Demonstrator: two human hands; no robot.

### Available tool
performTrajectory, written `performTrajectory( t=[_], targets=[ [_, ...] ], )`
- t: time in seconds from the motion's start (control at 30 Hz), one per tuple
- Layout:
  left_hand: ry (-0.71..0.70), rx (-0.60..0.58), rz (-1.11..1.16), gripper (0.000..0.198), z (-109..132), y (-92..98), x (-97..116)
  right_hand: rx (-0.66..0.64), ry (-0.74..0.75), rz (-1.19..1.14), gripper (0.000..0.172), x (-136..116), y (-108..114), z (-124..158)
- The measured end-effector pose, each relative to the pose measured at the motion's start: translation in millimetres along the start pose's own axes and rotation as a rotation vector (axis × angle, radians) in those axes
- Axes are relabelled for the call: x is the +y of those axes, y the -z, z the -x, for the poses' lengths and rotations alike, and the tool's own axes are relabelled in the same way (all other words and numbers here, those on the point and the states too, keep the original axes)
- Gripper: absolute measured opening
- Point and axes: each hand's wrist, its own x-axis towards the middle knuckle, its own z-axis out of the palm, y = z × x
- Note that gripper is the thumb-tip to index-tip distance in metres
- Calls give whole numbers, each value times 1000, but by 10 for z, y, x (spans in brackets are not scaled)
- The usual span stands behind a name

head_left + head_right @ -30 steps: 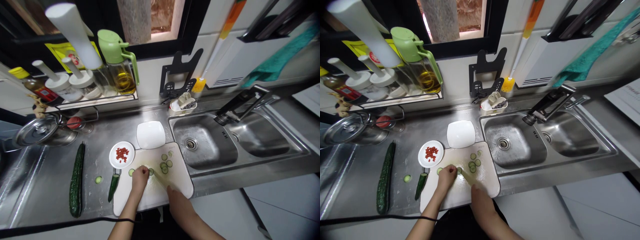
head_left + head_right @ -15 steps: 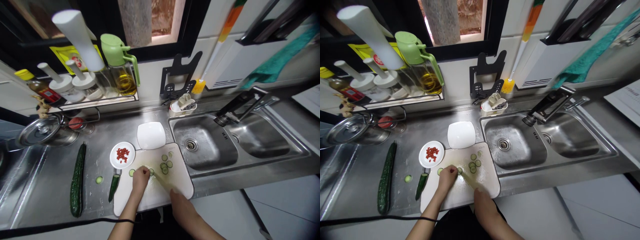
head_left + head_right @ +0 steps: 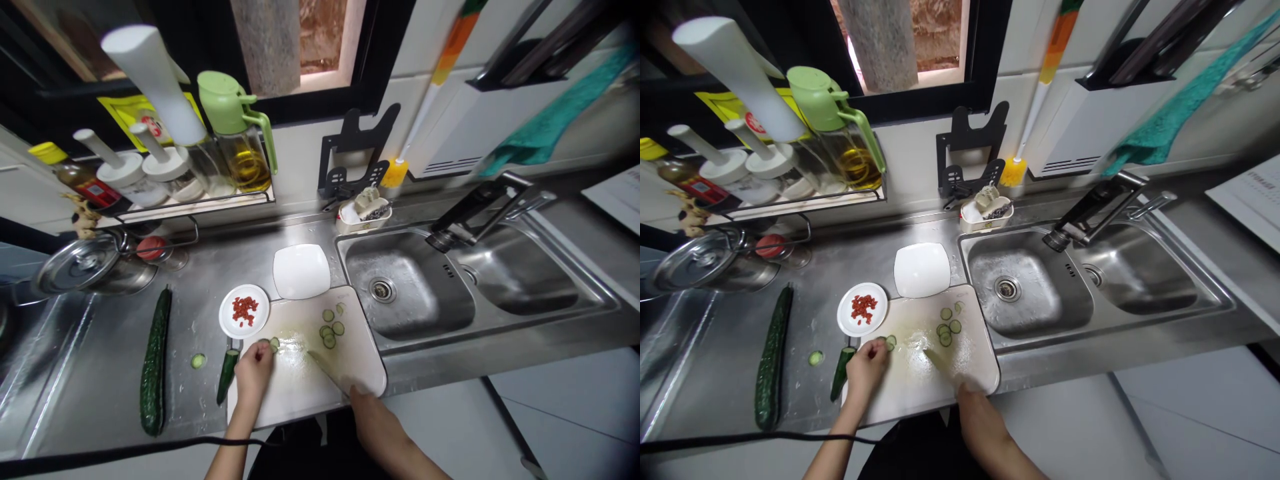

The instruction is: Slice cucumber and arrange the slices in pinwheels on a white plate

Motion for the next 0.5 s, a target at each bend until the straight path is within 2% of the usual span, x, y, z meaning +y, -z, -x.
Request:
performTrajectory(
  t=[0.13,0.3,0.5],
  targets=[
    [60,57,-45,24,-28,102,-123,3,17,-3,52,-25,37,13],
    [79,80,-101,23,-45,126,-143,10,9,-4,55,-26,37,27],
    [12,131,-127,18,-64,94,-162,86,44,-27,50,32,-27,9]
  ],
)
